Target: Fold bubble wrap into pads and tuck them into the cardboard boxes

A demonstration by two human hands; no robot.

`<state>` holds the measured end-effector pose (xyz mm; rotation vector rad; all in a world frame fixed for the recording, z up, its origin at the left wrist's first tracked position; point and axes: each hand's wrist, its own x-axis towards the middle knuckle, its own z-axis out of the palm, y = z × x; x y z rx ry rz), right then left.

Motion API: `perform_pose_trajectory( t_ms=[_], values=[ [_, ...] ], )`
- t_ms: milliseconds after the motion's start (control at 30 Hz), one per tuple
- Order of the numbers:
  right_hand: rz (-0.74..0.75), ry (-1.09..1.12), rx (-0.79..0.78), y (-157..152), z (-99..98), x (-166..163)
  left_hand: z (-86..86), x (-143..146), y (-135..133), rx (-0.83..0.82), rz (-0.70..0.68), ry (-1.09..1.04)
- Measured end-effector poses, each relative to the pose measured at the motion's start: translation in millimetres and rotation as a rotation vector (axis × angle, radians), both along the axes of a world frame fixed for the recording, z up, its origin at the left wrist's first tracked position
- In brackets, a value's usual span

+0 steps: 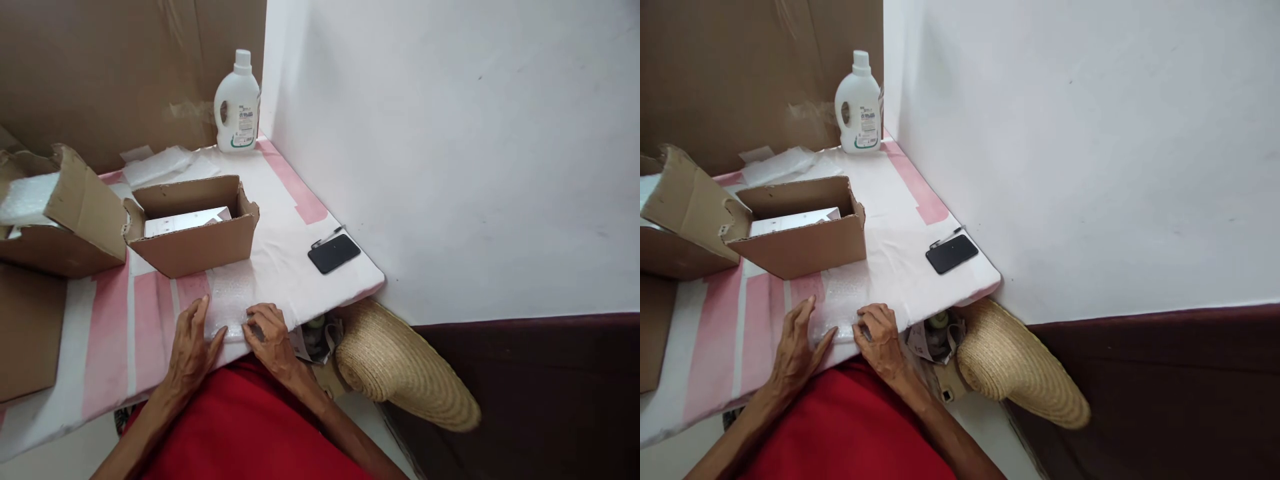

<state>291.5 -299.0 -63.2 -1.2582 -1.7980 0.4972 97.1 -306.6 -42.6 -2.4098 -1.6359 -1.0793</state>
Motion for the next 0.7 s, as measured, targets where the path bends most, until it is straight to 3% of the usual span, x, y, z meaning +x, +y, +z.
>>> perform_pose_trajectory(
  t_ms=[100, 233, 400, 600, 700],
  values=[
    [-0.024, -0.026, -0.018, -2.3, 1.1, 0.3, 2.5, -3.1, -5.2, 0.076, -0.134, 0.167],
    [-0.035, -0.063, -0.004, -2.6, 2.8, 4.2, -2.6, -10.0, -4.7, -0.050, -0.277, 0.261],
    [0.232, -0.169, 0.091, 8.3, 9.4, 13.4, -2.3, -18.3, 4.3, -0.028, -0.376, 0.323],
    [0.461, -0.007, -0.174, 0.7, 35.3, 30.1, 29.1, -10.8, -0.9, -0.211, -0.373, 0.065],
    [0.402, 0.043, -0.287, -7.2, 36.5, 28.7, 37.6, -4.7, 4.9, -0.377, -0.293, -0.118]
  ],
)
